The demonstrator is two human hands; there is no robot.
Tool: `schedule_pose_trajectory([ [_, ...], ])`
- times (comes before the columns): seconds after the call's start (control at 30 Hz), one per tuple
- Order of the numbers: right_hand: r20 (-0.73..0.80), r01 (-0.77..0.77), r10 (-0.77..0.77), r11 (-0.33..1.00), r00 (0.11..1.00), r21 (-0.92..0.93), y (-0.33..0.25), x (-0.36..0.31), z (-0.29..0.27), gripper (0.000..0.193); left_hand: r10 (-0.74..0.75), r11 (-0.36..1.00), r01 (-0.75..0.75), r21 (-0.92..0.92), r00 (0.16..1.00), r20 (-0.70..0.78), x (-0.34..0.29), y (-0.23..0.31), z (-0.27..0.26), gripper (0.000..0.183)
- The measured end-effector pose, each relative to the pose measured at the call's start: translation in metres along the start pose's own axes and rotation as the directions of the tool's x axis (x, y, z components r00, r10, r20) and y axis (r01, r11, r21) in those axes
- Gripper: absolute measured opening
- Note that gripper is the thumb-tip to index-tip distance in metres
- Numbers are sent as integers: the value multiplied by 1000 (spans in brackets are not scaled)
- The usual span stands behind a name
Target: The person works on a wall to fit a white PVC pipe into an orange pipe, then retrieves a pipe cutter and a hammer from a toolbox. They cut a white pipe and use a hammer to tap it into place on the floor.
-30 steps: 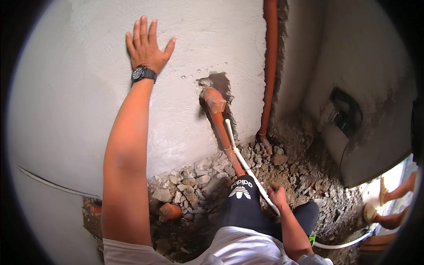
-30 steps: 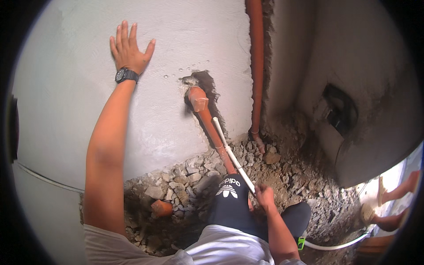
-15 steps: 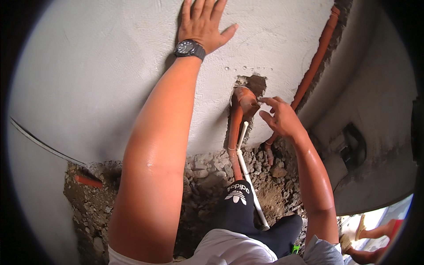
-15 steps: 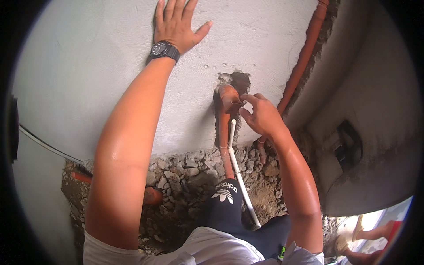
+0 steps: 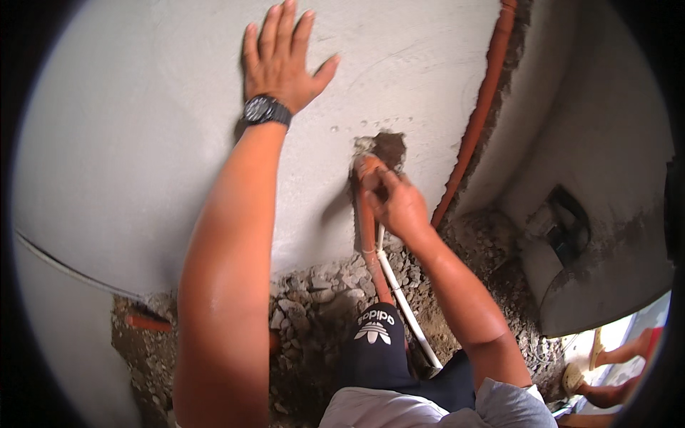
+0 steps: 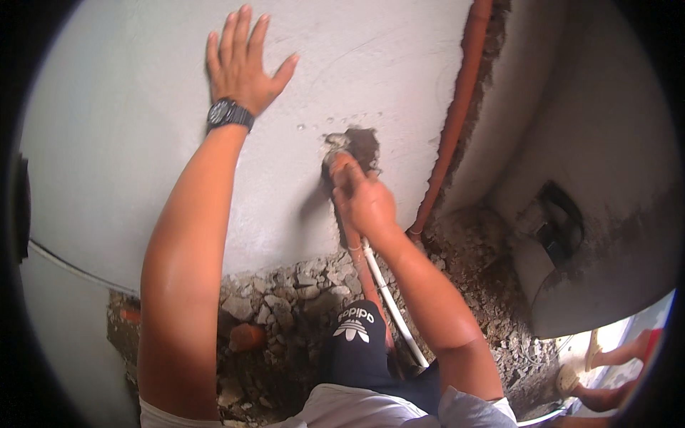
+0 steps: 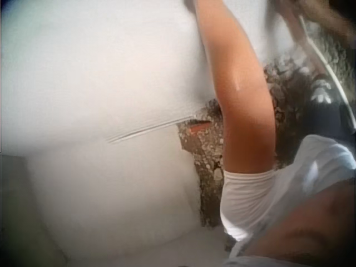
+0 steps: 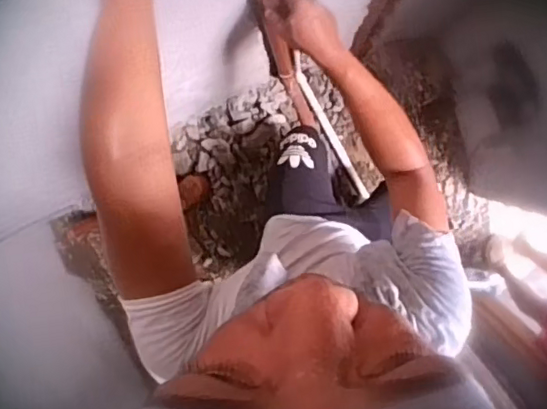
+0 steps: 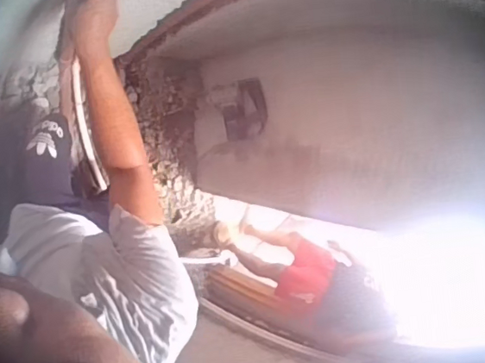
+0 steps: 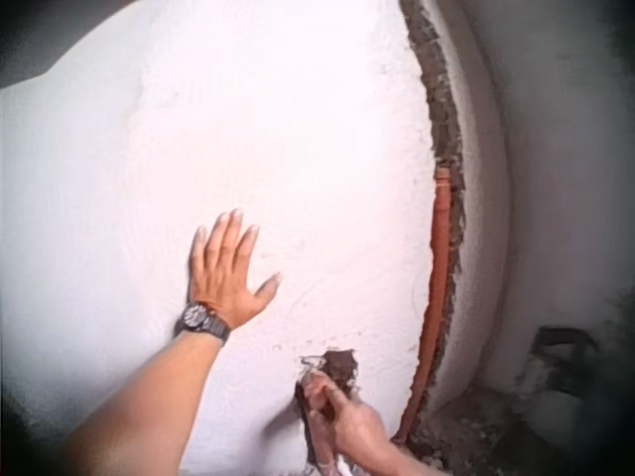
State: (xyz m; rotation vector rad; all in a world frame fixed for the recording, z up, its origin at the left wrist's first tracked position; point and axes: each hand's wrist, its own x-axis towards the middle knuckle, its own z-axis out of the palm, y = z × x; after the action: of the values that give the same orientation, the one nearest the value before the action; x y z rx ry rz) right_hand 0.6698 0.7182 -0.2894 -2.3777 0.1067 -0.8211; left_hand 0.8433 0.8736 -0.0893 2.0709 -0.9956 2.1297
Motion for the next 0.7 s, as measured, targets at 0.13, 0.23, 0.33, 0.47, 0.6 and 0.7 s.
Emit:
schedule_pose_trajectory([
  [0.13, -23, 41, -42, 997, 999, -73, -9, -3, 8, 55, 17, 1000, -17, -17, 1000, -1, -3, -8, 14, 84],
  [0.23, 96, -4, 11, 997, 995, -72, -4, -1, -1, 59, -6, 1000, 5, 27, 999, 48, -7, -4, 12, 85],
  [0.33, 200, -75, 7, 939, 980, 335, 54, 29, -5, 67, 7, 1000, -7, 21, 999, 34, -2, -6, 10, 86],
  [0.47, 399, 111, -88, 993, 913, -37, 123, 63, 4, 68, 24, 999, -25, 31, 999, 32, -1, 1, 15, 89],
  [0.6, 677, 288, 14, 899, 736, -331, 60, 79, -30, 63, 54, 997, -55, 45, 998, 25, -7, -7, 15, 89],
  [0.7, 654, 306, 29, 867, 756, -392, 54, 96, -21, 58, 55, 998, -55, 44, 998, 9, -7, -1, 18, 89],
])
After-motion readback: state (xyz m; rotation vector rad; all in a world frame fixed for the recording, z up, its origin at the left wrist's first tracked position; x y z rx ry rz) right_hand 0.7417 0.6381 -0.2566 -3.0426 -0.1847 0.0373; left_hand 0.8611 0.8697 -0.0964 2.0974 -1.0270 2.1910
